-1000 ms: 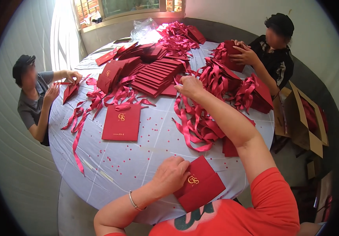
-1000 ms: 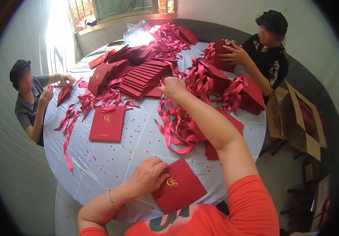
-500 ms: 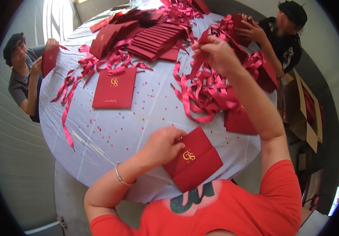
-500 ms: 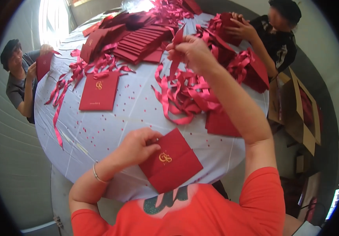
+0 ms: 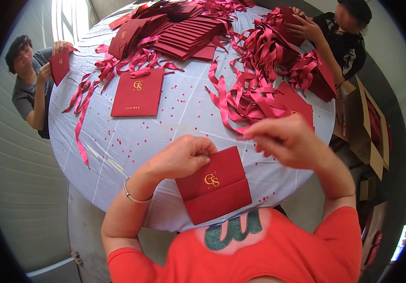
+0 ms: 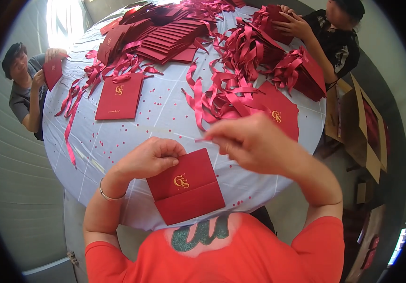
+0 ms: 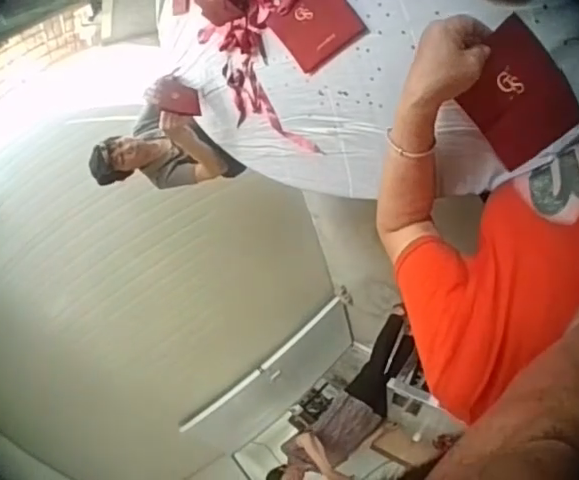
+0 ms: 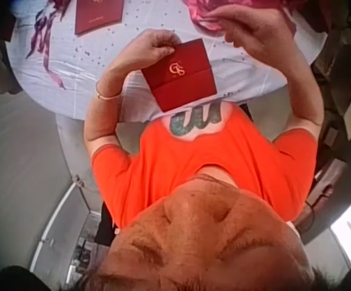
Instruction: The person assembles small paper gift bags by threading ribbon handles through the slits of the bags by hand.
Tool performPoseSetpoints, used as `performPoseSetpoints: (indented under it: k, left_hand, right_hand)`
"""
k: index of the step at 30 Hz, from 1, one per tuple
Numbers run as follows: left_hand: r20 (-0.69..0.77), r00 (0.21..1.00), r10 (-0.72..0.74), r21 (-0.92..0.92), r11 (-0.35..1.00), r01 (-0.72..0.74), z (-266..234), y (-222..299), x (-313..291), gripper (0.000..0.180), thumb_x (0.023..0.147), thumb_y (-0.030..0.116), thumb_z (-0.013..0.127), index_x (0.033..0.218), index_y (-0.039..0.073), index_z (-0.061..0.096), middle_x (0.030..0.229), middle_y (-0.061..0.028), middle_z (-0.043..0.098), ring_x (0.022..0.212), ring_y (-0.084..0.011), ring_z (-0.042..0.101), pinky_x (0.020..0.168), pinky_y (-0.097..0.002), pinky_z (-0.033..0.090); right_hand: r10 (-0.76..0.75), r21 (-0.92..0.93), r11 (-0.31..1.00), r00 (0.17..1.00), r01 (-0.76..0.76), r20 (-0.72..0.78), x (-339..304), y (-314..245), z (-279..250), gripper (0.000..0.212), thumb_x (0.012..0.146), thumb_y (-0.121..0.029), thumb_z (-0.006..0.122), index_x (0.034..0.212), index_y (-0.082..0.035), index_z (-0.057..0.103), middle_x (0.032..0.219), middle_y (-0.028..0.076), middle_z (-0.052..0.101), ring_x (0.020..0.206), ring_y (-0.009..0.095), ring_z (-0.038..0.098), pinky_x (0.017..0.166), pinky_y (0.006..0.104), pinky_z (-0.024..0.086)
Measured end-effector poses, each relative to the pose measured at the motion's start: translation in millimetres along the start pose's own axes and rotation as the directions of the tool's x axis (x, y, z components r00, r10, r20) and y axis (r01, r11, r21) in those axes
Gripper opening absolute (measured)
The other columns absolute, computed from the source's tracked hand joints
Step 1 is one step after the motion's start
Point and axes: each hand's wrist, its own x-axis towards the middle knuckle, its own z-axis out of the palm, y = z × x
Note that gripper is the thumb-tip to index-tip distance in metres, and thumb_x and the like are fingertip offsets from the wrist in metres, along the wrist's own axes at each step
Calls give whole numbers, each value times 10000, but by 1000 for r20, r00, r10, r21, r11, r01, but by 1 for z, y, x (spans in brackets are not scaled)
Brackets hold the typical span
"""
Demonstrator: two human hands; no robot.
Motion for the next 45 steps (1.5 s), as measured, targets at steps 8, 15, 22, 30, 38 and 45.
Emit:
performPoseSetpoints:
  k: [8,15,22,30,38,45]
  left_hand:
    - [161,973,-164,-116,976,183,9,-6,8,192,898,-20,572,1080,-28,632,915,-39,707,825,-77,618,755,-248,514]
    - [242,953,-183,-342,903,260,12,0,10,184,947,37,600,1110,-42,630,970,-19,702,866,-61,623,756,-225,519]
    - [249,957,-147,-401,884,240,15,-4,9,200,954,62,557,1106,-29,651,933,-27,694,841,-62,603,755,-237,505]
    - [162,980,-114,-343,925,164,20,-6,6,201,943,70,558,1084,-36,655,888,-50,693,811,-86,604,734,-260,510]
    - [51,994,-99,-315,943,110,27,-4,4,190,887,50,573,1011,-55,672,824,-107,711,756,-120,634,699,-294,524]
    - [68,997,-26,-141,989,36,29,0,3,190,933,27,560,1082,-44,655,927,-51,711,860,-86,624,771,-257,521]
  right_hand:
    - [23,175,984,997,-9,-77,-17,50,47,113,872,-34,701,982,-10,717,783,67,655,667,120,599,577,261,463]
    - [-80,206,969,962,136,-261,-20,58,61,70,826,-23,752,885,2,723,768,60,663,641,114,595,549,243,449]
    - [-160,115,972,935,205,-315,-18,54,77,124,785,25,769,888,7,704,806,89,672,653,126,617,538,235,462]
    - [-398,-273,909,854,316,-336,-12,54,90,151,744,-62,780,824,-45,653,794,90,649,682,239,654,575,320,531]
    - [-431,-485,825,878,290,-209,-12,42,92,161,768,-91,737,784,-44,584,784,91,609,681,254,641,567,352,530]
    - [-234,-248,948,966,201,-114,-3,40,84,148,794,-113,712,776,-45,582,752,110,593,681,311,627,589,414,508]
